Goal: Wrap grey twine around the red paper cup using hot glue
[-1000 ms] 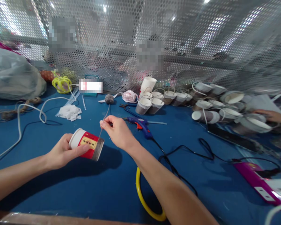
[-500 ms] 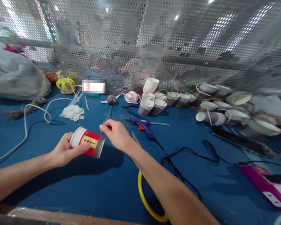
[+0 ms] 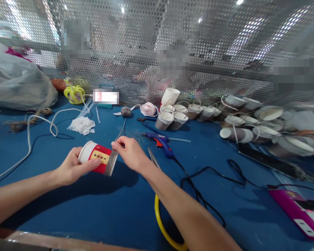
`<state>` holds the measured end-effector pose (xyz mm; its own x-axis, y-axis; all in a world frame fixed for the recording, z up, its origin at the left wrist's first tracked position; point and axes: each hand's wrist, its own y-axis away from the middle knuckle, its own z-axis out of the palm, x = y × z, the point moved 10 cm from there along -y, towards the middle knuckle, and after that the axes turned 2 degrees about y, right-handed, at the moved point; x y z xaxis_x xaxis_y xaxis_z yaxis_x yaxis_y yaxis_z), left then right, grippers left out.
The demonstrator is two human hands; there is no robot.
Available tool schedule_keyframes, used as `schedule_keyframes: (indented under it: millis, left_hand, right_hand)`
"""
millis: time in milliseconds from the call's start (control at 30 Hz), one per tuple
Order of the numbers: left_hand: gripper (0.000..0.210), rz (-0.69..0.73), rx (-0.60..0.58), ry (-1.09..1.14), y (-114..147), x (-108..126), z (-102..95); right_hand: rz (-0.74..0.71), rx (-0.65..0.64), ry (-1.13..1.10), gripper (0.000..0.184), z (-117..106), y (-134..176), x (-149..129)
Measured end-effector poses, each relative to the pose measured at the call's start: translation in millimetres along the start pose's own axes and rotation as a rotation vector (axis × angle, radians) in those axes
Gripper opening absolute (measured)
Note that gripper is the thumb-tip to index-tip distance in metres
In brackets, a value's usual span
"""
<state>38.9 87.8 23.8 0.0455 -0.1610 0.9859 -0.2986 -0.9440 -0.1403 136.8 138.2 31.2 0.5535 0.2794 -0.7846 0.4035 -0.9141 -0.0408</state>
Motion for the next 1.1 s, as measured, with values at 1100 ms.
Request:
schedule_keyframes:
  millis: [1100]
  left_hand:
    - [0.033,-0.03,0.054,0.087,-24,-35,-14.0]
  right_hand:
    - [0.07,-0.018,-0.129,0.039,6,0,15]
